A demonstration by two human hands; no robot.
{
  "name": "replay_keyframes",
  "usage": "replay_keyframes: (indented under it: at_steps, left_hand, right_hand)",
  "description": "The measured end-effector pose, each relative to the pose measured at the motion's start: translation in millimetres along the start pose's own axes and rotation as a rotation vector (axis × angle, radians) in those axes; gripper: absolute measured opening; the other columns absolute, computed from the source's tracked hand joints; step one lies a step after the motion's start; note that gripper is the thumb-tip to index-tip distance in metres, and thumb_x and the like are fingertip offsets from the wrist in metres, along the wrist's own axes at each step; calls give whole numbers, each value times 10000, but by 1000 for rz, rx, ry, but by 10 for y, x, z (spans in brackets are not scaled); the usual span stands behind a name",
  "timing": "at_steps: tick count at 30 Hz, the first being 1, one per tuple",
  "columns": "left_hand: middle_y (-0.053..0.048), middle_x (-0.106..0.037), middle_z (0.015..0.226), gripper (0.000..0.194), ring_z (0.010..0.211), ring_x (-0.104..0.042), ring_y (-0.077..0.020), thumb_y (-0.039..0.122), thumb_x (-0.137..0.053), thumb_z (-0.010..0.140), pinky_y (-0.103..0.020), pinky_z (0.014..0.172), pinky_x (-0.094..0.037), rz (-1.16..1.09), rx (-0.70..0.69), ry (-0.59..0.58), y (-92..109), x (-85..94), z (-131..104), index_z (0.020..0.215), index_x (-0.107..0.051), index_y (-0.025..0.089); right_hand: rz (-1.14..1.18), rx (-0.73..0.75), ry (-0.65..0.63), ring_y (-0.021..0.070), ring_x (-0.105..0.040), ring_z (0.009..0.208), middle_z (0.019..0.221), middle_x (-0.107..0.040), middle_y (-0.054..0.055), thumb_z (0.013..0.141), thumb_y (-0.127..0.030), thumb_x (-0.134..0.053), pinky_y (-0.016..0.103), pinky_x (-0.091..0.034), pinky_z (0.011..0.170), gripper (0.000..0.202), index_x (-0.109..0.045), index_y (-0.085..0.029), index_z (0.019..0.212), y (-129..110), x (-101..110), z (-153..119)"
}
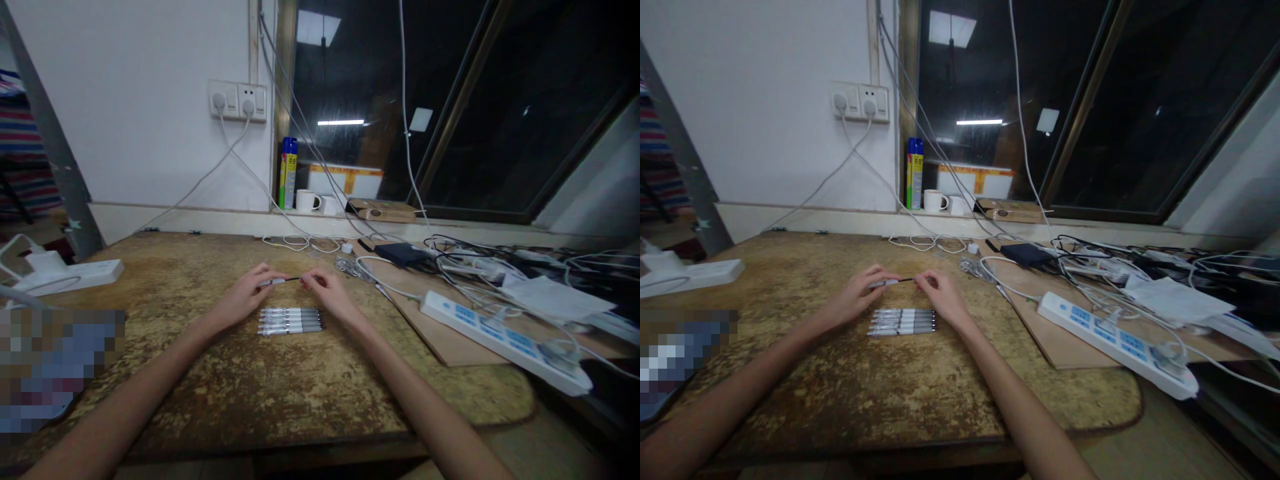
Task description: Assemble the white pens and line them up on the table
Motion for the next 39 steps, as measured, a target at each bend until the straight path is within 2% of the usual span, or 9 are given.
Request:
replay_keyframes:
  at_steps: [3, 6, 11, 13, 17, 22, 31, 39]
  left_hand:
    - [-76, -621, 1220, 374, 1174, -588, -246, 304, -453, 1046, -401, 1053, -455, -14, 2, -1, 14, -7, -4, 1366, -646, 288]
    - [-74, -645, 1241, 380, 1170, -606, -248, 331, -462, 1047, -399, 1043, -468, -33, 36, 35, -9, 51, -10, 1385, -630, 282]
    - [-83, -652, 1355, 362, 1237, -606, -269, 380, -519, 1019, -432, 1058, -491, -73, 153, 151, -277, 194, -57, 1331, -648, 248]
    - [-81, -670, 1341, 348, 1229, -622, -267, 381, -550, 1001, -448, 1077, -484, -67, 194, 186, -401, 225, -84, 1303, -658, 245]
    - [-76, -707, 1277, 345, 1154, -675, -256, 411, -574, 983, -406, 983, -556, -108, 268, 200, -547, 208, -124, 1273, -664, 246]
    - [-60, -742, 1204, 319, 1111, -695, -260, 455, -574, 981, -405, 1010, -537, -103, 257, 173, -479, 173, -123, 1172, -714, 241]
    - [-76, -749, 1212, 372, 1115, -699, -271, 484, -586, 962, -413, 1007, -543, -152, 284, 185, -478, 178, -127, 1170, -738, 216]
    - [-65, -752, 1201, 319, 1038, -709, -255, 346, -581, 933, -381, 903, -567, -59, 272, 201, -493, 193, -130, 1180, -741, 224]
  right_hand:
    - [58, 10, -63, 192, -647, 819, 822, -715, 34, 962, -489, -568, 301, -476, 820, 366, -711, -186, 815, -57, -64, -19]
    - [150, -17, -42, 198, -653, 828, 820, -714, 33, 956, -476, -575, 304, -478, 826, 344, -710, -189, 824, -12, -7, -2]
    - [168, -68, 102, 211, -649, 809, 811, -703, 48, 919, -473, -606, 322, -483, 812, 325, -693, -182, 804, 160, 205, 41]
    - [150, -73, 142, 217, -660, 820, 839, -712, 56, 902, -476, -624, 328, -490, 814, 313, -700, -179, 838, 200, 263, 45]
    - [109, -57, 184, 223, -675, 826, 885, -727, 69, 880, -481, -649, 338, -508, 809, 308, -712, -181, 905, 232, 312, 40]
    - [65, -14, 204, 223, -679, 858, 967, -736, 85, 855, -436, -665, 347, -525, 829, 267, -728, -186, 927, 239, 333, 44]
    - [41, -19, 203, 231, -694, 861, 996, -753, 93, 834, -376, -669, 369, -540, 843, 233, -741, -188, 950, 282, 354, 46]
    - [56, -31, 184, 232, -700, 882, 1011, -760, 98, 851, -404, -666, 356, -541, 844, 262, -751, -185, 967, 299, 330, 48]
Point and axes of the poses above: each hand's wrist, its own z-axis towards the middle knuckle, its own x-axis out of the back of the hand, y = z × x, the point moved 9 cm from there along z, towards the middle knuckle
